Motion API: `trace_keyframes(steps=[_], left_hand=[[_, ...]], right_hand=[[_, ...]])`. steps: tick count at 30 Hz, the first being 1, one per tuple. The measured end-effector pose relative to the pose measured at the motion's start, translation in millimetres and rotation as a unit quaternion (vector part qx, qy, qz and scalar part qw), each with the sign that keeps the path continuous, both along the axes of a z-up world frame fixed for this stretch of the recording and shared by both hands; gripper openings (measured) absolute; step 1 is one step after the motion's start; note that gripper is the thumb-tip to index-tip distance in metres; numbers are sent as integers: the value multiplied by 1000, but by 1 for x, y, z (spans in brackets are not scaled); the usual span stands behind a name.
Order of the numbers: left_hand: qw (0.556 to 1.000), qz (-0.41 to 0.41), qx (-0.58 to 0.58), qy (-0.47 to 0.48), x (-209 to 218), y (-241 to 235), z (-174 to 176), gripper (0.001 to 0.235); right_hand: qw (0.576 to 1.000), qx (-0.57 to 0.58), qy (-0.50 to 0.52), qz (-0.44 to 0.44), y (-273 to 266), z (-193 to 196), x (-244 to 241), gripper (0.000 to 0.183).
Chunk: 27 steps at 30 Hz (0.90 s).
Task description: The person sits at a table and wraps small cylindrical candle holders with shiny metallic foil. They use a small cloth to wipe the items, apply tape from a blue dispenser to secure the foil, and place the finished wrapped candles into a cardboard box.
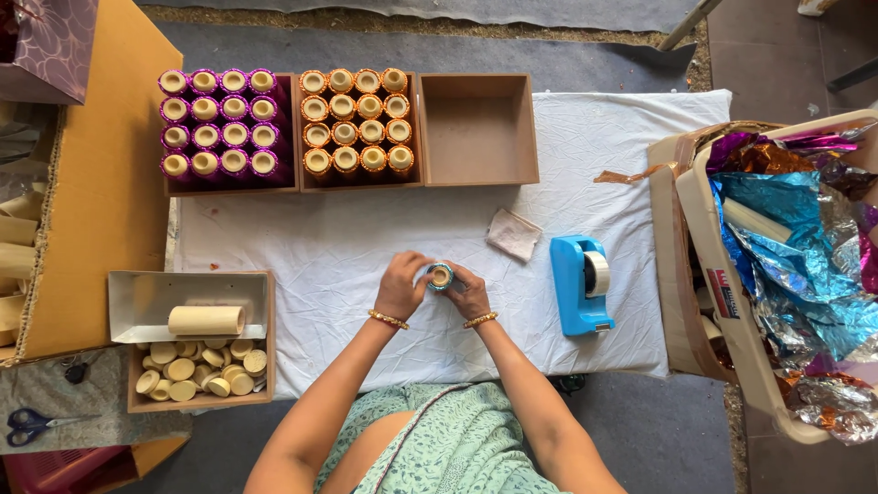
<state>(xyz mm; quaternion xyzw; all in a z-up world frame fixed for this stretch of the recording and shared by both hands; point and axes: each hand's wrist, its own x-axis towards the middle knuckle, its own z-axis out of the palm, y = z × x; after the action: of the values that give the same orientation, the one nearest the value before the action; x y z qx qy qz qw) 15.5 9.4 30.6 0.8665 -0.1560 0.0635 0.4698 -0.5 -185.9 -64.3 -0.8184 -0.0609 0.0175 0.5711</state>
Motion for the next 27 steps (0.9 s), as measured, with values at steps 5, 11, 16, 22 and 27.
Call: trace_keyframes(steps=[5, 11, 16, 22, 27], left_hand=[[999, 30, -22, 10, 6, 10, -11, 28], [985, 138, 55, 91, 9, 34, -71, 40], [949, 256, 159, 97, -2, 51, -100, 66], [940, 288, 172, 68, -24, 50, -114, 74], [918, 295, 253, 78, -22, 44, -107, 68]], right_hand=[[1000, -4, -4, 5, 1, 2, 1, 62], [999, -24, -22, -1, 3, 8, 0, 59], [1000, 8, 18, -12, 5, 10, -1, 58], [991, 129, 40, -23, -16, -4, 20, 52], [989, 146, -35, 3, -39, 36, 97, 42]])
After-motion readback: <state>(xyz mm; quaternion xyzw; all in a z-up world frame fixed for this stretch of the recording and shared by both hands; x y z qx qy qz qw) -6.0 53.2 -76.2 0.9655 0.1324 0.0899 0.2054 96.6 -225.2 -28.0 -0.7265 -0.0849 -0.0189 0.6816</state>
